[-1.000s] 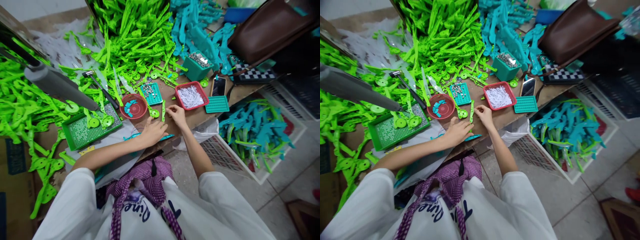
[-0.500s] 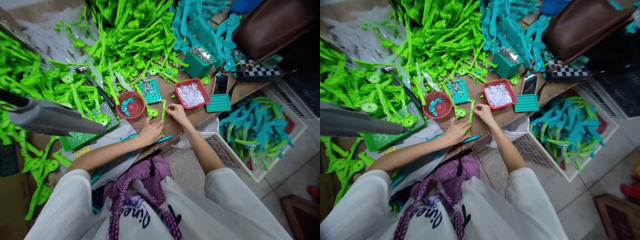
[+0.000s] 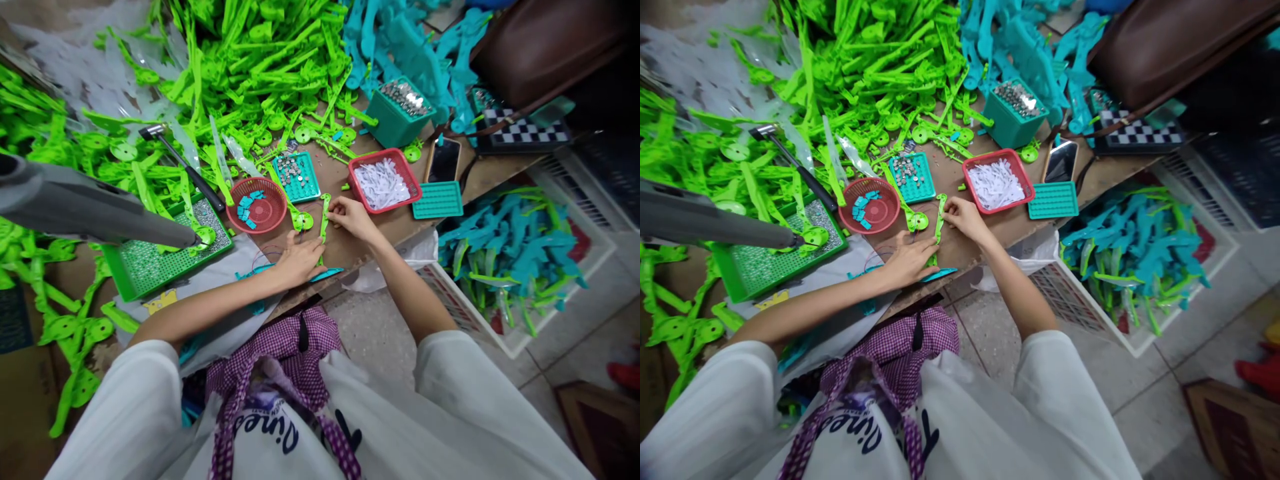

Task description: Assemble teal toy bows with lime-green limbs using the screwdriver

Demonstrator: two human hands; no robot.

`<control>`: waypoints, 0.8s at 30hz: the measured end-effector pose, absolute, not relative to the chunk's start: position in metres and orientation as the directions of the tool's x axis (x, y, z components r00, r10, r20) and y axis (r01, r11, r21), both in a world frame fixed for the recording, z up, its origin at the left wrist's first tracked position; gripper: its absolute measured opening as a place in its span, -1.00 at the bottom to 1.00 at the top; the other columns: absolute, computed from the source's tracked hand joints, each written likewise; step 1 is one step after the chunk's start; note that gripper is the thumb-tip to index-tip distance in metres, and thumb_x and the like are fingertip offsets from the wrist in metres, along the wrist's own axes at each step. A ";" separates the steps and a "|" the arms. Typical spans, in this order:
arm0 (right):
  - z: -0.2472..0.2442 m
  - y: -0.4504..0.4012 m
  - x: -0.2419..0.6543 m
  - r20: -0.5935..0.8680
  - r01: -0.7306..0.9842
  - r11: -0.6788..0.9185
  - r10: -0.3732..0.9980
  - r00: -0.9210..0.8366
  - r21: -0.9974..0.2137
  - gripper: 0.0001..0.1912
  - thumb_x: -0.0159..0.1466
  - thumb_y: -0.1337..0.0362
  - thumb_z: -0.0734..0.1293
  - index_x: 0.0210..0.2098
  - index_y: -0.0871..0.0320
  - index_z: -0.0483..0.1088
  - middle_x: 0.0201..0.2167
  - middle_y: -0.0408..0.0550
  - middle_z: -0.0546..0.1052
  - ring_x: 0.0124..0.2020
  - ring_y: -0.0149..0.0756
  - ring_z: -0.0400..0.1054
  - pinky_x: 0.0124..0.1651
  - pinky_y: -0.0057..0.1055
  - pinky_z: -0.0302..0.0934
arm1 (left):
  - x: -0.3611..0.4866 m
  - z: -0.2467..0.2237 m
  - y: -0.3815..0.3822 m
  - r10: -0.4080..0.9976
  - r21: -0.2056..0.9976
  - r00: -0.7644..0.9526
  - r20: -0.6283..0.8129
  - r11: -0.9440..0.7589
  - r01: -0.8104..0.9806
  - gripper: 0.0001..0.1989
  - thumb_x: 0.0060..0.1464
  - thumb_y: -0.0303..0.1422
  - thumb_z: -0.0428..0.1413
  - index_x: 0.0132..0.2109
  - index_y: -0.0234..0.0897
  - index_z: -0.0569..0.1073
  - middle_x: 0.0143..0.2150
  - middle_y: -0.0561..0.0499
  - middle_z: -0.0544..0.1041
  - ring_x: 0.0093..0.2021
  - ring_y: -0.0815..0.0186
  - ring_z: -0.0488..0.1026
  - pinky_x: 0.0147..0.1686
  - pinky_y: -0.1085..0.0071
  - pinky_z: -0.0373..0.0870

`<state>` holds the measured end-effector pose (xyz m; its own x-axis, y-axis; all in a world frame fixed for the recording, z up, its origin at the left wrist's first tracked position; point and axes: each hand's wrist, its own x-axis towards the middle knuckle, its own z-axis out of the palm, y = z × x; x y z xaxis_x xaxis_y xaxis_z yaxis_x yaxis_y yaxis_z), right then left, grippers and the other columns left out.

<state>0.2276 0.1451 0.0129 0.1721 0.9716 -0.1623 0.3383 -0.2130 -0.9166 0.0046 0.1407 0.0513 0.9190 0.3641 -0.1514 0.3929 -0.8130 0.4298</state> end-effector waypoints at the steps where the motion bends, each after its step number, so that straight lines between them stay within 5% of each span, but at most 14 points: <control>1: 0.014 0.146 0.229 -0.170 0.326 -0.216 0.972 0.161 -0.920 -0.72 0.06 0.12 0.49 -0.36 0.15 0.42 -0.56 -0.24 0.38 -0.56 -0.45 0.29 -0.53 -0.51 0.27 | 0.004 0.052 0.140 0.367 0.432 0.918 -0.153 -0.810 0.396 -0.59 0.33 -0.23 0.05 0.21 -0.38 0.40 0.34 -0.36 0.35 0.23 -0.02 0.43 0.29 -0.19 -0.11; 7: 0.017 0.160 0.237 -0.319 0.282 -0.315 0.947 0.033 -0.906 -0.71 0.02 0.22 0.57 -0.43 0.18 0.42 -0.64 -0.28 0.37 -0.65 -0.51 0.28 -0.57 -0.54 0.31 | 0.003 0.057 0.143 0.358 0.408 0.919 -0.168 -0.823 0.395 -0.62 0.32 -0.24 0.06 0.17 -0.35 0.42 0.33 -0.33 0.37 0.23 -0.02 0.42 0.27 -0.19 -0.03; 13: 0.022 0.166 0.238 -0.394 0.250 -0.397 0.917 0.061 -0.883 -0.70 -0.04 0.34 0.60 -0.49 0.21 0.40 -0.65 -0.27 0.40 -0.65 -0.50 0.31 -0.59 -0.55 0.33 | 0.030 0.078 0.177 0.371 0.344 0.923 -0.102 -0.858 0.383 -0.65 0.38 -0.39 -0.11 0.19 -0.32 0.41 0.13 -0.21 0.52 0.12 0.10 0.43 0.07 0.14 0.28; 18: 0.027 0.163 0.232 -0.384 0.252 -0.401 0.916 0.115 -0.881 -0.68 -0.03 0.42 0.59 -0.54 0.20 0.34 -0.67 -0.29 0.37 -0.65 -0.51 0.29 -0.61 -0.56 0.32 | 0.068 0.075 0.211 0.458 0.147 0.886 -0.069 -0.874 0.463 -0.61 0.29 -0.60 -0.20 0.06 -0.51 0.47 0.13 -0.35 0.44 0.20 0.00 0.31 0.07 0.09 0.26; 24: 0.026 0.164 0.232 -0.403 0.227 -0.420 0.907 0.119 -0.879 -0.65 -0.10 0.37 0.63 -0.55 0.21 0.38 -0.68 -0.27 0.39 -0.67 -0.53 0.29 -0.64 -0.58 0.31 | 0.069 0.061 0.208 0.485 0.123 0.873 -0.053 -0.864 0.488 -0.60 0.29 -0.58 -0.22 0.06 -0.55 0.45 0.10 -0.39 0.43 0.16 -0.04 0.32 0.06 0.07 0.23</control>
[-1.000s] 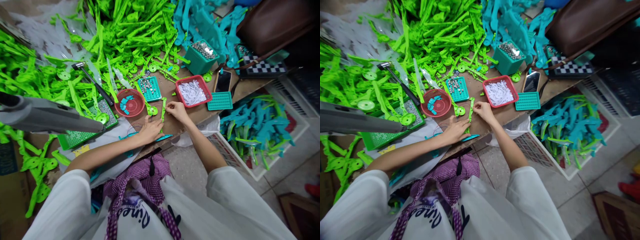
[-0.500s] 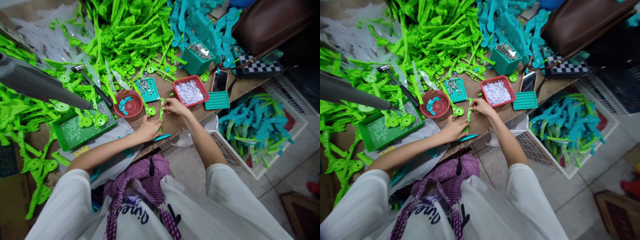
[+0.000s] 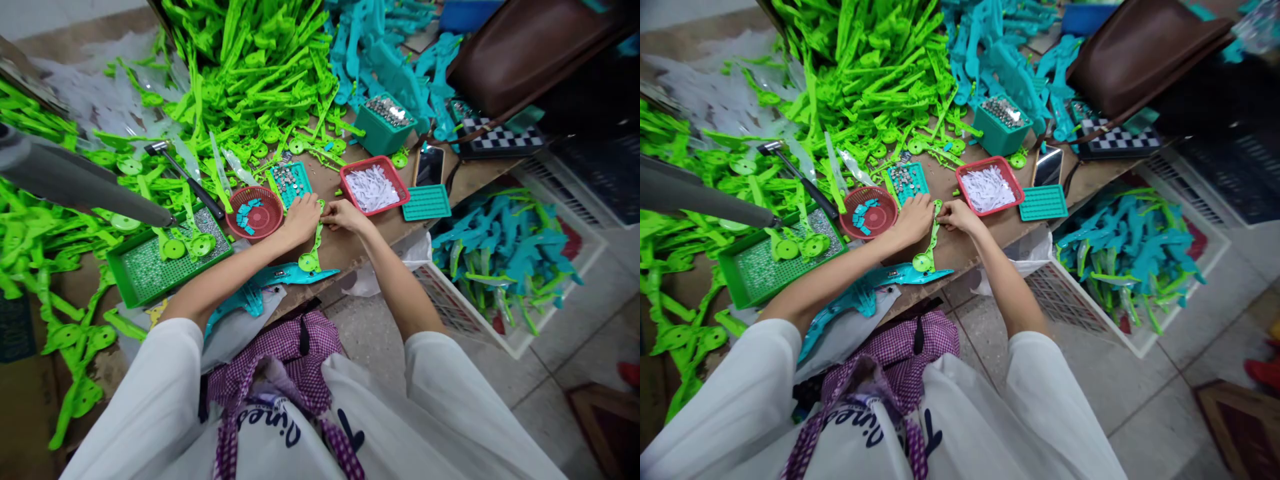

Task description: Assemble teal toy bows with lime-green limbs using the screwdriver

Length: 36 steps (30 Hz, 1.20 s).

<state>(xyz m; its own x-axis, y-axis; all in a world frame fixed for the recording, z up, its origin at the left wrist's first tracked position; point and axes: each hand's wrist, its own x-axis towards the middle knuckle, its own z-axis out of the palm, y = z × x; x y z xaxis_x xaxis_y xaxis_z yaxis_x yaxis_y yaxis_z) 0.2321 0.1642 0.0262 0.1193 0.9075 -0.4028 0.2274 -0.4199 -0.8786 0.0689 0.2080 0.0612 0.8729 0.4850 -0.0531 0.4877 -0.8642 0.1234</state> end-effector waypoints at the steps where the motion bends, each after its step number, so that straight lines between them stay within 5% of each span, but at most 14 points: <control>1: 0.025 0.164 0.232 -0.404 0.222 -0.422 0.906 0.125 -0.879 -0.65 -0.11 0.37 0.64 -0.55 0.21 0.38 -0.68 -0.27 0.40 -0.67 -0.53 0.30 -0.64 -0.59 0.31 | 0.068 0.060 0.203 0.509 0.132 0.859 -0.063 -0.849 0.512 -0.60 0.28 -0.58 -0.22 0.07 -0.55 0.44 0.09 -0.39 0.44 0.14 -0.03 0.34 0.06 0.08 0.23; 9: 0.021 0.167 0.235 -0.433 0.167 -0.449 0.893 0.123 -0.878 -0.74 -0.05 0.46 0.57 -0.57 0.20 0.39 -0.69 -0.26 0.45 -0.69 -0.54 0.32 -0.64 -0.63 0.32 | 0.077 0.054 0.179 0.639 0.225 0.746 -0.189 -0.711 0.666 -0.65 0.35 -0.52 -0.19 0.12 -0.52 0.39 0.06 -0.37 0.51 0.06 0.04 0.49 -0.02 0.20 0.35; 21: 0.026 0.174 0.237 -0.501 0.175 -0.512 0.859 0.106 -0.841 -0.73 -0.10 0.48 0.62 -0.58 0.23 0.44 -0.69 -0.19 0.49 -0.69 -0.49 0.36 -0.67 -0.60 0.32 | 0.065 0.064 0.164 0.504 0.200 0.824 -0.257 -0.807 0.556 -0.57 0.31 -0.60 -0.26 0.14 -0.46 0.39 0.21 -0.36 0.37 -0.06 0.12 0.55 -0.17 0.25 0.46; 28: 0.029 0.168 0.231 -0.473 0.199 -0.494 0.869 0.145 -0.846 -0.71 -0.08 0.42 0.63 -0.55 0.22 0.43 -0.71 -0.21 0.46 -0.69 -0.50 0.35 -0.65 -0.62 0.30 | 0.040 0.053 0.170 0.544 0.330 0.808 -0.227 -0.738 0.589 -0.58 0.24 -0.62 -0.11 0.19 -0.39 0.34 0.08 -0.28 0.45 -0.06 0.14 0.53 -0.09 0.25 0.44; 36: 0.028 0.164 0.229 -0.423 0.220 -0.451 0.891 0.164 -0.865 -0.74 -0.03 0.46 0.60 -0.51 0.24 0.43 -0.68 -0.24 0.45 -0.68 -0.52 0.34 -0.62 -0.62 0.31 | 0.027 0.048 0.188 0.664 0.622 0.722 -0.195 -0.486 0.614 -0.84 0.23 -0.46 0.08 -0.09 -0.28 0.53 -0.10 -0.08 0.65 -0.06 0.20 0.57 -0.01 0.29 0.44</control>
<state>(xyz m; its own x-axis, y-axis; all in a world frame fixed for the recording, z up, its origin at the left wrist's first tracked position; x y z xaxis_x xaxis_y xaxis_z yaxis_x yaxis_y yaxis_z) 0.2294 0.1639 0.0277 0.1641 0.8910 -0.4234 0.2197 -0.4514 -0.8648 0.0273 0.1877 0.0476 0.7222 0.6636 -0.1948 0.6143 -0.4860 0.6216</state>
